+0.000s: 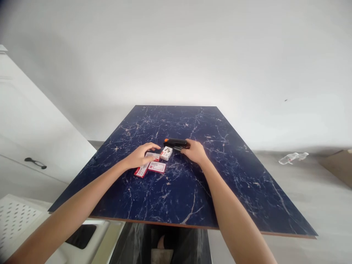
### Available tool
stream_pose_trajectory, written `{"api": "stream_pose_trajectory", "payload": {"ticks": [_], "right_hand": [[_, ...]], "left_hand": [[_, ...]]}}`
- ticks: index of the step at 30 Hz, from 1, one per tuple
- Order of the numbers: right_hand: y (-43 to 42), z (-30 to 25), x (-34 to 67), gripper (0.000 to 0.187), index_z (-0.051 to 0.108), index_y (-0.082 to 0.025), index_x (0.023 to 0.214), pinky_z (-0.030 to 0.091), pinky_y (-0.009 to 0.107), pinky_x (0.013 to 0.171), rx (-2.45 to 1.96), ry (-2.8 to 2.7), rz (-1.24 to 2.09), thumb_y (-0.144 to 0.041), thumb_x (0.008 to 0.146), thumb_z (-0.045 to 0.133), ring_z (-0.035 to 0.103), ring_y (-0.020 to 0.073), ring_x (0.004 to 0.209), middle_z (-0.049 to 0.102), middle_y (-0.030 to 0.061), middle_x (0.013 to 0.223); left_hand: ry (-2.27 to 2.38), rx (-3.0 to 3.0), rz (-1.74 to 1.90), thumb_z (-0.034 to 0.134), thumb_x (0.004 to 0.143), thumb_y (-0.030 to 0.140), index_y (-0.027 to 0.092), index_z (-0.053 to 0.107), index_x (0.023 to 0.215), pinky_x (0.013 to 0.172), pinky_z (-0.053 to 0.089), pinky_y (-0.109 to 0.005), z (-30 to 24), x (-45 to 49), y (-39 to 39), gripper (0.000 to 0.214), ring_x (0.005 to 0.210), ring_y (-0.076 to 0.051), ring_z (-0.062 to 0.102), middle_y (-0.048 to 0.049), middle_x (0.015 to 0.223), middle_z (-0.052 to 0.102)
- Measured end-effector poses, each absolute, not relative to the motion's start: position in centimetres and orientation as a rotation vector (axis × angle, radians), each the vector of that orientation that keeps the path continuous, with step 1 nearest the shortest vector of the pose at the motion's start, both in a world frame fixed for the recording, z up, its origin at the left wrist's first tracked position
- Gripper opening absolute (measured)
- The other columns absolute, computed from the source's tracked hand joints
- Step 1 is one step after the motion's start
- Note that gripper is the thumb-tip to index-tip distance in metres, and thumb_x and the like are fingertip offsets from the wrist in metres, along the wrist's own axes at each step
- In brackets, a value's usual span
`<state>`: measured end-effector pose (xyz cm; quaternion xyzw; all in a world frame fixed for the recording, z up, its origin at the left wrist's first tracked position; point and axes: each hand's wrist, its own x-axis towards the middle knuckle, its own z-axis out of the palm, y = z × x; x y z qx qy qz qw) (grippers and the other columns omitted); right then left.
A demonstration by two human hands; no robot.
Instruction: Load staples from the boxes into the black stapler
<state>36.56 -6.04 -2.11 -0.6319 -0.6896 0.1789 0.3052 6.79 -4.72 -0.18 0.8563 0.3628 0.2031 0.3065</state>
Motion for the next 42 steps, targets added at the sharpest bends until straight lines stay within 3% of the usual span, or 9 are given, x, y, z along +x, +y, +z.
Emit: {"api": "stream_pose_trajectory", "payload": {"ticks": [8,12,17,19,23,25,31,36,42], "right_hand": [[-7.2,-1.5,33.9,0.022,0.068,-0.022,0.102,0.051,0.031,0.08,-1.459,-1.934,0.679,-0.023,0.079,0.069,0.07,0.021,0.091,0.076,0.0027,0.1],[-7.6,-0.9,34.0,0.043,0.061,-0.022,0.119,0.053,0.033,0.083,-1.415,-1.893,0.62,-0.017,0.077,0.066,0.069,0.0215,0.097,0.072,0.0053,0.11],[-8.7,0.5,33.9,0.029,0.064,-0.019,0.102,0.053,0.034,0.083,-1.325,-1.775,0.239,-0.012,0.076,0.054,0.066,0.0205,0.087,0.07,0.0053,0.096],[-9.5,0.6,32.8,0.032,0.067,-0.02,0.103,0.053,0.034,0.086,-1.245,-1.909,0.268,-0.011,0.078,0.051,0.067,0.0207,0.089,0.072,0.0053,0.099],[-10.4,-0.3,30.0,0.057,0.066,-0.026,0.127,0.049,0.036,0.099,-1.114,-2.296,0.406,-0.006,0.077,0.049,0.065,0.0238,0.114,0.068,0.0043,0.127],[-10.5,-0.7,29.5,0.06,0.066,-0.028,0.128,0.049,0.035,0.098,-1.133,-2.373,0.405,-0.004,0.076,0.048,0.065,0.0239,0.114,0.068,0.0029,0.128],[-11.1,0.4,30.4,0.05,0.071,-0.026,0.116,0.048,0.033,0.089,-1.242,-2.349,0.354,-0.005,0.075,0.05,0.066,0.0231,0.101,0.071,0.0036,0.117],[-12.7,1.2,29.0,0.023,0.07,-0.023,0.1,0.046,0.03,0.076,-1.162,-2.408,0.339,-0.018,0.082,0.057,0.063,0.0197,0.084,0.07,0.0045,0.098],[-12.6,0.8,27.8,0.016,0.069,-0.024,0.098,0.045,0.037,0.083,-1.196,-2.548,0.213,-0.027,0.083,0.064,0.057,0.0273,0.095,0.069,0.0078,0.094]], "left_hand": [[0.98,2.334,0.302,0.063,0.088,0.048,0.026,0.07,0.122,0.073,0.05,-0.032,0.8,4.6,-4.0,0.041,0.094,-0.024,0.066,-0.0086,0.123,0.068],[1.016,2.32,0.33,0.06,0.089,0.05,0.026,0.071,0.119,0.064,0.047,-0.03,0.7,4.2,-3.8,0.04,0.082,-0.022,0.065,-0.0088,0.115,0.07],[1.082,2.328,0.394,0.059,0.091,0.049,0.024,0.07,0.12,0.064,0.048,-0.031,0.2,3.7,-3.3,0.04,0.076,-0.02,0.064,-0.0092,0.106,0.071],[1.042,2.343,0.384,0.058,0.091,0.049,0.025,0.07,0.121,0.066,0.049,-0.032,0.0,3.8,-3.4,0.04,0.078,-0.02,0.064,-0.0093,0.11,0.071],[0.912,2.351,0.404,0.061,0.09,0.048,0.026,0.071,0.122,0.083,0.05,-0.034,0.2,4.2,-3.9,0.04,0.101,-0.025,0.065,-0.0086,0.121,0.068],[0.904,2.339,0.399,0.062,0.089,0.047,0.026,0.071,0.122,0.086,0.05,-0.034,0.4,4.4,-4.1,0.04,0.105,-0.026,0.064,-0.008,0.122,0.069],[0.933,2.391,0.438,0.061,0.091,0.048,0.025,0.072,0.119,0.092,0.049,-0.036,0.2,4.6,-4.2,0.038,0.105,-0.026,0.064,-0.0085,0.119,0.069],[1.026,2.445,0.52,0.054,0.096,0.048,0.025,0.069,0.125,0.103,0.046,-0.041,-0.2,4.4,-4.2,0.04,0.115,-0.027,0.06,-0.0081,0.123,0.068],[1.012,2.505,0.727,0.049,0.099,0.044,0.027,0.049,0.148,0.116,0.033,-0.047,-1.6,4.9,-2.8,0.052,0.141,-0.03,0.041,-0.0072,0.153,0.048]]}}
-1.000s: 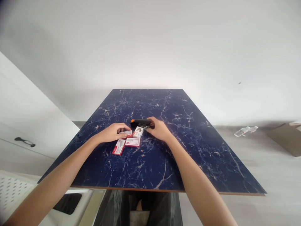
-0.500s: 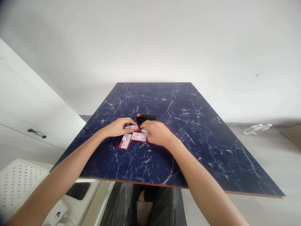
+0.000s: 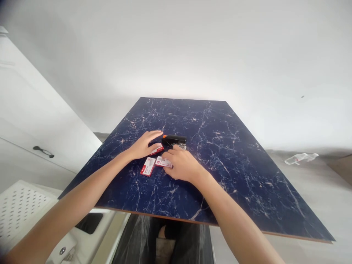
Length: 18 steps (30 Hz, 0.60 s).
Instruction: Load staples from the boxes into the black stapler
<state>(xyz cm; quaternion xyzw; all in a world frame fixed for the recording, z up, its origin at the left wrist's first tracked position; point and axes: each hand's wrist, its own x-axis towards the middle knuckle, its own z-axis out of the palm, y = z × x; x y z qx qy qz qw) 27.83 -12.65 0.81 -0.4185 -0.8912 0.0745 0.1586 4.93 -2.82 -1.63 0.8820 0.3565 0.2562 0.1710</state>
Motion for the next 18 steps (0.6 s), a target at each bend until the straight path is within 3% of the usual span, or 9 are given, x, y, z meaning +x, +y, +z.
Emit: {"api": "stream_pose_trajectory", "payload": {"ticks": [5,12,18], "right_hand": [[-12.1,0.9,28.4,0.009,0.064,-0.023,0.083,0.043,0.042,0.087,-1.244,-2.582,0.154,-0.026,0.076,0.068,0.054,0.0279,0.087,0.065,0.0073,0.08],[-11.7,0.7,29.2,0.017,0.06,-0.024,0.081,0.042,0.041,0.088,-1.261,-2.556,0.189,-0.026,0.07,0.073,0.053,0.0284,0.095,0.067,0.0061,0.086],[-12.0,0.9,29.0,0.018,0.061,-0.022,0.081,0.044,0.04,0.084,-1.238,-2.475,0.11,-0.038,0.084,0.068,0.053,0.026,0.089,0.066,0.0074,0.086]], "left_hand": [[0.941,2.393,0.683,0.054,0.097,0.04,0.025,0.046,0.151,0.112,0.036,-0.045,-3.3,6.5,-1.6,0.057,0.131,-0.031,0.049,-0.0088,0.142,0.059],[0.993,2.378,0.681,0.06,0.093,0.033,0.024,0.06,0.137,0.101,0.044,-0.041,-2.8,5.2,-1.8,0.045,0.117,-0.028,0.055,-0.0088,0.125,0.068],[1.052,2.339,0.583,0.054,0.095,0.034,0.022,0.055,0.142,0.095,0.047,-0.038,-1.3,3.2,-1.8,0.049,0.113,-0.027,0.061,-0.01,0.128,0.066]]}}
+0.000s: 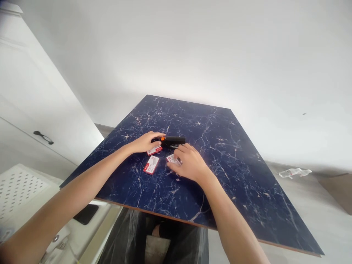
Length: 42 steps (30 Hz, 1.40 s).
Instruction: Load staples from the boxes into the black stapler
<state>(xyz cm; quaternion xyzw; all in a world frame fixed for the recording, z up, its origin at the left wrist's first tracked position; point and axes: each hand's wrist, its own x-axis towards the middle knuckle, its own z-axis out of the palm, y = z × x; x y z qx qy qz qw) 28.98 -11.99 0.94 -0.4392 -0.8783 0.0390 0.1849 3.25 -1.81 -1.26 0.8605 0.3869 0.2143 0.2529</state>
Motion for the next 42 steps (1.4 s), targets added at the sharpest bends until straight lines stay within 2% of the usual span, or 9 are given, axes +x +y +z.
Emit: {"api": "stream_pose_trajectory", "payload": {"ticks": [3,6,9,14,19,25,31,37,42], "right_hand": [[-12.3,0.6,27.1,0.013,0.066,-0.02,0.097,0.045,0.041,0.088,-1.037,-2.49,0.113,-0.025,0.086,0.062,0.055,0.0252,0.092,0.067,0.0094,0.099],[-12.4,0.2,24.5,0.04,0.065,-0.02,0.118,0.044,0.041,0.097,-0.759,-2.597,0.147,-0.011,0.08,0.058,0.055,0.0263,0.105,0.066,0.0092,0.12],[-11.9,0.0,22.8,0.033,0.069,-0.019,0.111,0.044,0.04,0.094,-0.691,-2.676,0.127,-0.015,0.079,0.06,0.055,0.0263,0.101,0.068,0.0091,0.108],[-11.3,0.1,23.7,0.029,0.07,-0.017,0.097,0.045,0.039,0.084,-0.894,-2.668,0.044,-0.041,0.082,0.068,0.053,0.0255,0.088,0.065,0.0088,0.087],[-11.1,0.9,26.2,0.026,0.067,-0.018,0.085,0.044,0.036,0.08,-0.946,-2.553,0.061,-0.044,0.084,0.068,0.055,0.0224,0.081,0.063,0.007,0.081],[-10.2,1.6,28.6,0.026,0.065,-0.019,0.101,0.044,0.031,0.072,-1.09,-2.151,0.054,-0.042,0.087,0.067,0.059,0.0195,0.079,0.068,0.0064,0.091],[-10.0,1.0,28.6,0.025,0.064,-0.021,0.101,0.045,0.03,0.07,-1.09,-2.075,0.08,-0.039,0.086,0.068,0.061,0.0183,0.077,0.068,0.0048,0.089],[-10.2,1.2,28.4,0.024,0.066,-0.022,0.105,0.048,0.029,0.071,-1.03,-2.029,0.139,-0.03,0.082,0.07,0.062,0.0176,0.078,0.067,0.0046,0.092],[-10.1,1.2,27.9,0.035,0.065,-0.023,0.117,0.052,0.031,0.071,-1.053,-1.894,0.338,-0.039,0.086,0.07,0.063,0.0183,0.079,0.068,0.0059,0.098]], "left_hand": [[1.031,2.287,0.577,0.05,0.095,0.03,0.023,0.051,0.146,0.09,0.05,-0.034,-0.8,2.9,-1.7,0.051,0.111,-0.024,0.063,-0.0082,0.132,0.066],[1.045,2.274,0.639,0.052,0.091,0.025,0.022,0.055,0.142,0.086,0.051,-0.033,-1.0,3.1,-1.7,0.052,0.107,-0.023,0.065,-0.0069,0.129,0.069],[1.098,2.266,0.784,0.051,0.09,0.022,0.02,0.062,0.134,0.084,0.052,-0.033,-1.2,3.5,-1.9,0.045,0.102,-0.022,0.067,-0.0072,0.125,0.071],[1.132,2.287,1.01,0.05,0.095,0.024,0.021,0.071,0.118,0.083,0.051,-0.033,0.2,3.6,-2.9,0.032,0.099,-0.021,0.067,-0.006,0.11,0.076],[1.129,2.179,1.188,0.054,0.096,0.033,0.021,0.074,0.109,0.077,0.052,-0.031,1.3,3.5,-3.8,0.027,0.095,-0.022,0.069,-0.0074,0.106,0.076],[0.755,1.59,0.793,0.057,0.095,0.044,0.019,0.063,0.131,0.053,0.051,-0.027,0.5,4.6,-4.6,0.044,0.065,-0.021,0.072,-0.012,0.101,0.076],[0.476,1.208,0.668,0.064,0.093,0.028,0.021,0.059,0.138,0.08,0.059,-0.034,0.5,5.4,-5.6,0.046,0.088,-0.023,0.075,-0.0123,0.105,0.076],[0.524,1.235,0.75,0.069,0.089,0.03,0.017,0.069,0.124,0.077,0.059,-0.032,0.6,5.3,-5.3,0.037,0.086,-0.023,0.075,-0.0127,0.101,0.076],[0.72,1.231,0.883,0.078,0.08,0.03,0.016,0.072,0.111,0.069,0.058,-0.029,0.6,5.6,-5.2,0.034,0.075,-0.019,0.073,-0.0097,0.094,0.077]]}}
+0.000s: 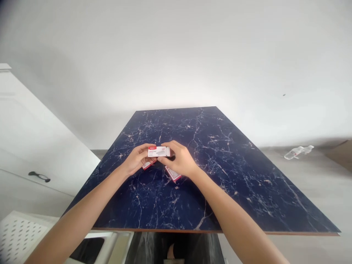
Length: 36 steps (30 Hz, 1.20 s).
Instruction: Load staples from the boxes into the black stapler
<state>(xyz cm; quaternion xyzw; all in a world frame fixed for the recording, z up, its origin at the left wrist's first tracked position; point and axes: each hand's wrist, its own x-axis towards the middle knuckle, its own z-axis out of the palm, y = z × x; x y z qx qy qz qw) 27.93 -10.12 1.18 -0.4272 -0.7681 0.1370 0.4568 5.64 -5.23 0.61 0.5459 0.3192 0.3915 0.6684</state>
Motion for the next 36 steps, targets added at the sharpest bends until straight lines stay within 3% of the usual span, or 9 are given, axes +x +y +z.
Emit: {"api": "stream_pose_trajectory", "payload": {"ticks": [5,10,13,18,27,36], "right_hand": [[-9.5,0.7,28.1,0.029,0.064,-0.022,0.116,0.056,0.034,0.074,-1.104,-1.672,0.676,-0.039,0.093,0.06,0.066,0.0182,0.075,0.07,0.0036,0.087],[-8.8,0.0,28.7,0.025,0.063,-0.022,0.111,0.058,0.036,0.072,-1.097,-1.49,0.85,-0.034,0.09,0.061,0.07,0.0203,0.075,0.071,0.0033,0.087],[-9.1,0.2,28.5,0.02,0.065,-0.023,0.107,0.058,0.035,0.07,-1.129,-1.522,0.733,-0.03,0.09,0.059,0.07,0.0196,0.073,0.072,0.0044,0.09],[-9.8,0.8,27.8,0.019,0.072,-0.021,0.095,0.057,0.033,0.077,-1.059,-1.71,0.35,-0.024,0.093,0.054,0.069,0.02,0.092,0.067,0.0103,0.117],[-9.5,0.2,28.2,0.024,0.076,-0.022,0.095,0.052,0.036,0.085,-1.17,-2.019,-0.151,-0.025,0.1,0.052,0.064,0.0195,0.09,0.066,0.0085,0.121],[-9.3,1.2,28.7,0.024,0.065,-0.018,0.103,0.049,0.041,0.087,-1.256,-2.146,-0.303,-0.008,0.098,0.043,0.06,0.0267,0.103,0.064,0.014,0.127]], "left_hand": [[0.774,1.204,0.933,0.081,0.075,0.028,0.017,0.072,0.104,0.067,0.057,-0.03,0.9,5.7,-5.1,0.032,0.07,-0.017,0.071,-0.0081,0.093,0.077],[0.711,1.137,1.02,0.078,0.074,0.022,0.017,0.073,0.097,0.065,0.055,-0.027,0.7,5.1,-4.5,0.024,0.066,-0.015,0.068,-0.0055,0.091,0.076],[0.705,1.133,1.048,0.077,0.075,0.021,0.018,0.073,0.097,0.062,0.054,-0.026,0.7,4.9,-4.4,0.023,0.065,-0.014,0.066,-0.0049,0.089,0.075],[0.719,1.192,1.053,0.076,0.076,0.023,0.018,0.075,0.098,0.061,0.052,-0.026,1.0,4.9,-4.6,0.023,0.068,-0.015,0.066,-0.0051,0.09,0.074],[0.768,1.309,1.025,0.079,0.075,0.028,0.018,0.076,0.1,0.073,0.053,-0.031,0.5,4.9,-4.6,0.027,0.08,-0.02,0.069,-0.0064,0.093,0.075],[0.83,1.304,1.07,0.079,0.076,0.029,0.019,0.074,0.101,0.072,0.054,-0.032,0.8,5.6,-4.8,0.027,0.079,-0.021,0.07,-0.0065,0.096,0.075]]}}
